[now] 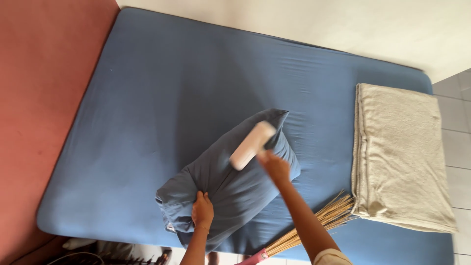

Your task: Using a lint roller to remove lint and hair from a blue pillow on a bed.

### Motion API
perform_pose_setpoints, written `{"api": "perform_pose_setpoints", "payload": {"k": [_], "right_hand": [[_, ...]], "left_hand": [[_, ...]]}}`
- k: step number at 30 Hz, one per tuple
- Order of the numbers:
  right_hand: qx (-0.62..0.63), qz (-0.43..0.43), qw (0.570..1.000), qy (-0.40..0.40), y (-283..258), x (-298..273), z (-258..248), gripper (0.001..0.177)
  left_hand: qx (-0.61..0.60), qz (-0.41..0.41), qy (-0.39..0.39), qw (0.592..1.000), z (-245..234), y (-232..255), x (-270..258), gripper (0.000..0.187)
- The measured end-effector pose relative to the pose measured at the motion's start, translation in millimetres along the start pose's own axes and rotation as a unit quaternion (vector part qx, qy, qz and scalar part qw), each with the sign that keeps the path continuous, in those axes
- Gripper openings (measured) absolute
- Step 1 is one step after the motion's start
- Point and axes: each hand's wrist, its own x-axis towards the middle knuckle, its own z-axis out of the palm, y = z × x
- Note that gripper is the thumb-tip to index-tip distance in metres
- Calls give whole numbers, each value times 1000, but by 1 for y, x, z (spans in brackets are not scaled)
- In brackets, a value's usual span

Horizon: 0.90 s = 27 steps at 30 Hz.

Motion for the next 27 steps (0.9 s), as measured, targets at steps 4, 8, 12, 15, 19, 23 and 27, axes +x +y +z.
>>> {"api": "perform_pose_setpoints", "payload": {"k": [4,8,12,15,19,23,27], "right_hand": [[168,378,902,-122,41,22,-53,60],[292,375,871,-125,-4,23,-121,66],[301,203,897,-253,-73,-1,-99,61],[167,38,947,-270,-55,2,-57,50],[98,82,936,-328,3,21,-89,52],[40,159,931,-326,65,19,-99,55],[36,242,907,-343,88,31,-150,54]], "left_hand": [[-49,6,-18,999,-11,24,-21,33],[-152,40,-8,988,-13,20,-21,35],[-174,76,25,981,3,2,-19,32],[-143,160,109,971,10,-17,-14,28],[-164,132,48,976,-16,-5,-32,29],[-130,109,14,985,-18,14,-45,32],[-92,88,-2,992,-39,27,-41,35]]}}
